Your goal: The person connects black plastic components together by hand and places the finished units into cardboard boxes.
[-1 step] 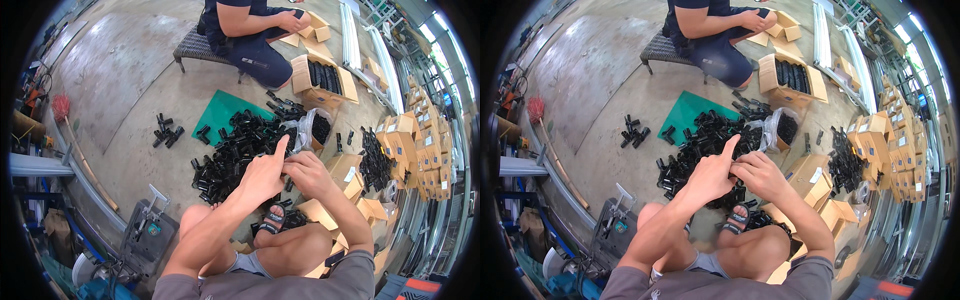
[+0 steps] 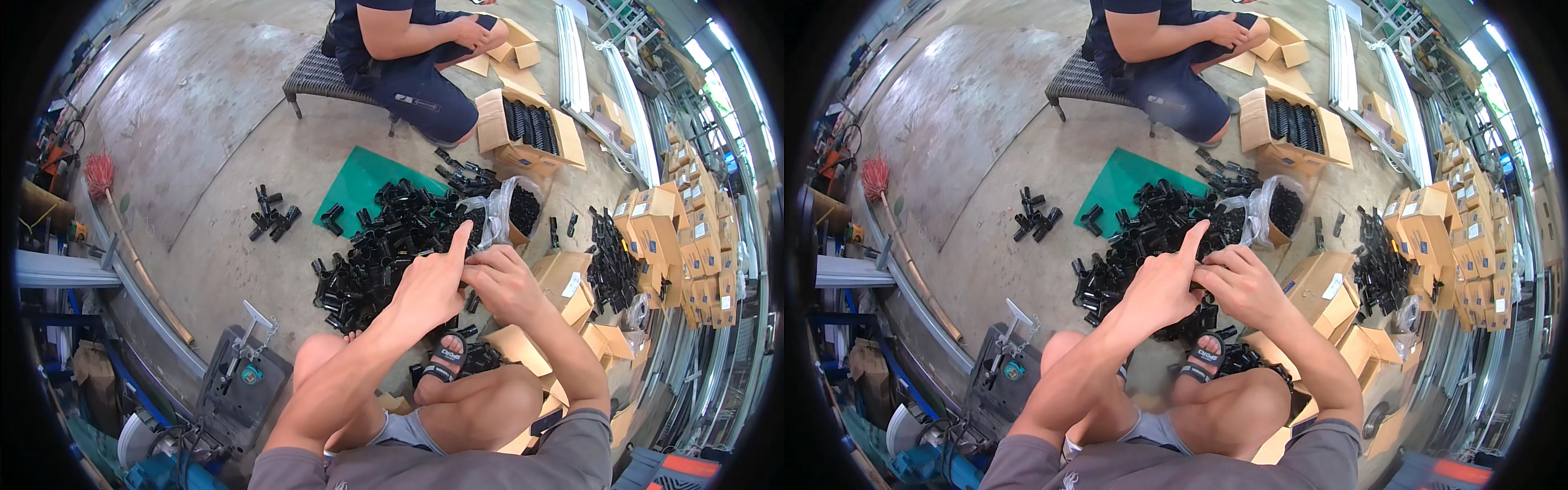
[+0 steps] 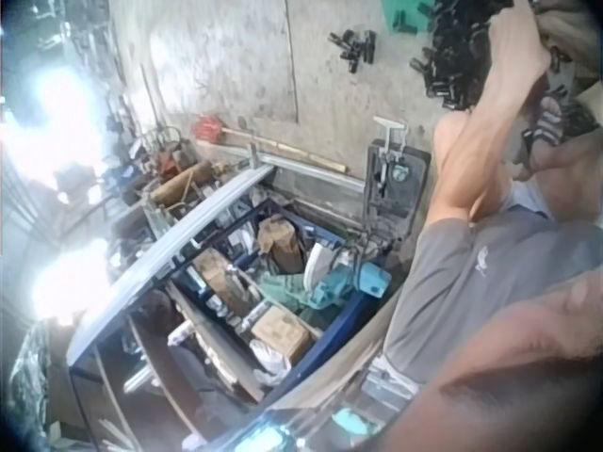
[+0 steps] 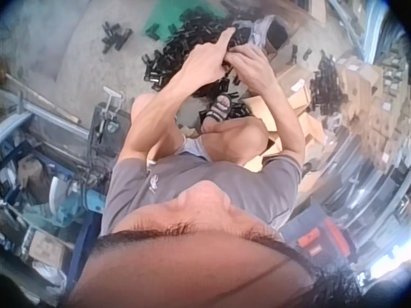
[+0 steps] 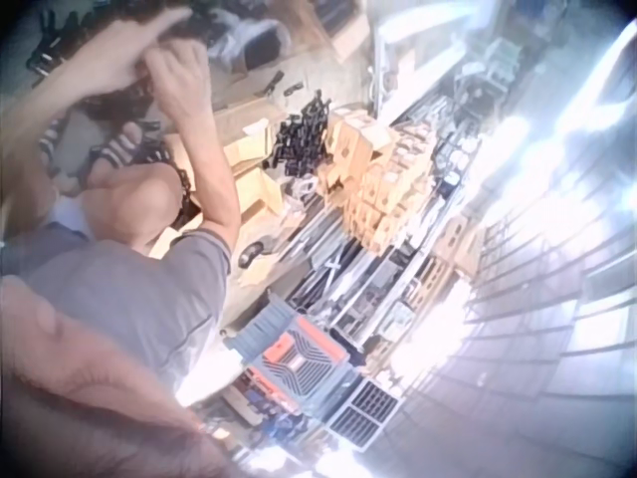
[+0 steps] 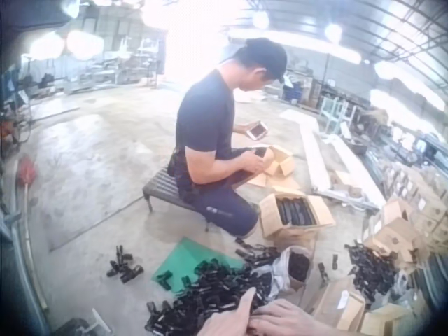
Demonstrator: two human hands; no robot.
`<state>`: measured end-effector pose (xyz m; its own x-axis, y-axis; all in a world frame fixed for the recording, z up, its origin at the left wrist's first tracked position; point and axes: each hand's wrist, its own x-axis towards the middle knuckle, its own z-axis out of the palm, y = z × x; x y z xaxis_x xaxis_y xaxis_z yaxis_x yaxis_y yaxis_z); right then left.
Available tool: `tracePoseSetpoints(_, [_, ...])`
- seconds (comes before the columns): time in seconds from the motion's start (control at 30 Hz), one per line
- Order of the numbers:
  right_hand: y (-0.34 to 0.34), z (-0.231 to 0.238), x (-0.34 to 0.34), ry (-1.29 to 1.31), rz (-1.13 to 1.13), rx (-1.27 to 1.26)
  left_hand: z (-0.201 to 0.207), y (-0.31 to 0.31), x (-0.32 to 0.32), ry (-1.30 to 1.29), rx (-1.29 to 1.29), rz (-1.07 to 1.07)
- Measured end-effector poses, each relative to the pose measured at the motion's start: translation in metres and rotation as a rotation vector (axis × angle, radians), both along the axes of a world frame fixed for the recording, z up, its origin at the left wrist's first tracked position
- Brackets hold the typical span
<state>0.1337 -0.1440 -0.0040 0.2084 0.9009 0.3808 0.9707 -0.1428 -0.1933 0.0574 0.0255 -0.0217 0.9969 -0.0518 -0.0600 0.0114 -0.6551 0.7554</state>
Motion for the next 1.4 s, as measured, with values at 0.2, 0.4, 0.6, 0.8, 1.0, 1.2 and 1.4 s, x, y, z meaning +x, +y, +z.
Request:
tracePoseSetpoints(0.2, [-0.002,-0.008,-0.001,0.089,-0.11,0.012,0.003,-0.001,0.003,0.021,-0.015,-0.01])
tracePoseSetpoints(0.4, [-0.005,-0.007,0.002,0.062,-0.235,0.2,0.0,0.001,0.002,0.012,-0.068,0.084])
tracePoseSetpoints(0.6, [-0.038,-0.064,0.068,0.28,-0.737,0.336,0.016,0.002,0.007,0.084,-0.081,0.176])
tracePoseSetpoints(0.8, [-0.078,-0.183,0.147,0.484,-0.918,-0.097,0.01,0.001,0.015,0.083,-0.25,0.252])
tracePoseSetpoints(1.0, [-0.076,-0.288,0.174,0.414,-0.981,-0.539,0.007,0.005,0.027,0.214,-0.661,0.357])
tracePoseSetpoints(1.2, [-0.067,-0.362,0.167,0.203,-0.946,-0.58,0.005,-0.003,0.033,0.374,-1.181,0.409])
tracePoseSetpoints(1.4, [-0.059,-0.384,0.169,0.144,-1.039,-0.509,-0.012,-0.011,0.037,0.453,-1.198,0.436])
